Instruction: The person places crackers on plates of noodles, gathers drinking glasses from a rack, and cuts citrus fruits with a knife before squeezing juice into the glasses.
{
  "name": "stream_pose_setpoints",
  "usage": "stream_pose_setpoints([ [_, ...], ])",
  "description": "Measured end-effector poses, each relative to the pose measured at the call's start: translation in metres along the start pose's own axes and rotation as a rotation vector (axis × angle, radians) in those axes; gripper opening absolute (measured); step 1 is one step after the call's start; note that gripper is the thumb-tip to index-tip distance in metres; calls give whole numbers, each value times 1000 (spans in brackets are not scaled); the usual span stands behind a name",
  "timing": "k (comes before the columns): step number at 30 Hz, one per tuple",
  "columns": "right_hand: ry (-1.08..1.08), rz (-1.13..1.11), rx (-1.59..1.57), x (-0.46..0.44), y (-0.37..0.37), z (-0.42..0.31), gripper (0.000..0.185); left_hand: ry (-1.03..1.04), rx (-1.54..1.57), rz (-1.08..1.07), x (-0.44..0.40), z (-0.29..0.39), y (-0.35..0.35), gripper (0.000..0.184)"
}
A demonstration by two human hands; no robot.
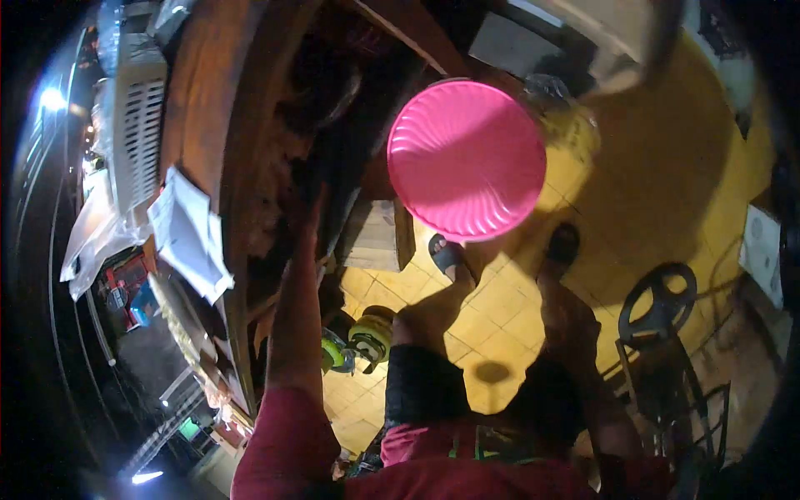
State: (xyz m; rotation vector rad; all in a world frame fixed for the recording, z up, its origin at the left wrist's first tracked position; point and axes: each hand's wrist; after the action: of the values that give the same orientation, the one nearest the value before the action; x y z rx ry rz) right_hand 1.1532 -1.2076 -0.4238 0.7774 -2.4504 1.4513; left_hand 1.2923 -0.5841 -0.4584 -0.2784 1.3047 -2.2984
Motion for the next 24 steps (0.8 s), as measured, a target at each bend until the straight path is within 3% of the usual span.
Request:
stream_pose_setpoints([
  [4, -45, 10, 77, -25, 7, 11, 55, -6, 34, 85, -87, -4, 15, 69],
  [10, -67, -12, 123, -41, 5, 12, 57, -57, 86, -26, -158, 12, 30, 63],
  [20, -60, -54, 167, -38, 5, 8, 60, -86, 120, -2, -118, 20, 43, 55],
  [24, -218, 148, 151, -41, 3, 3, 60, -102, 139, 53, -91, 23, 35, 52],
])
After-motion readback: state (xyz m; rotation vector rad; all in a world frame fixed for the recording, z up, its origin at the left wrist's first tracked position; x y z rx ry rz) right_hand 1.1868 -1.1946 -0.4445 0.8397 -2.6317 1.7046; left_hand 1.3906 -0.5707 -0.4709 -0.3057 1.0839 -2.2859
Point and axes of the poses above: each hand's wrist, its own x-axis away from the middle knuckle, its own y-axis out of the palm, z = x × y, and after that the axes turned 2 degrees about -z, right-handed
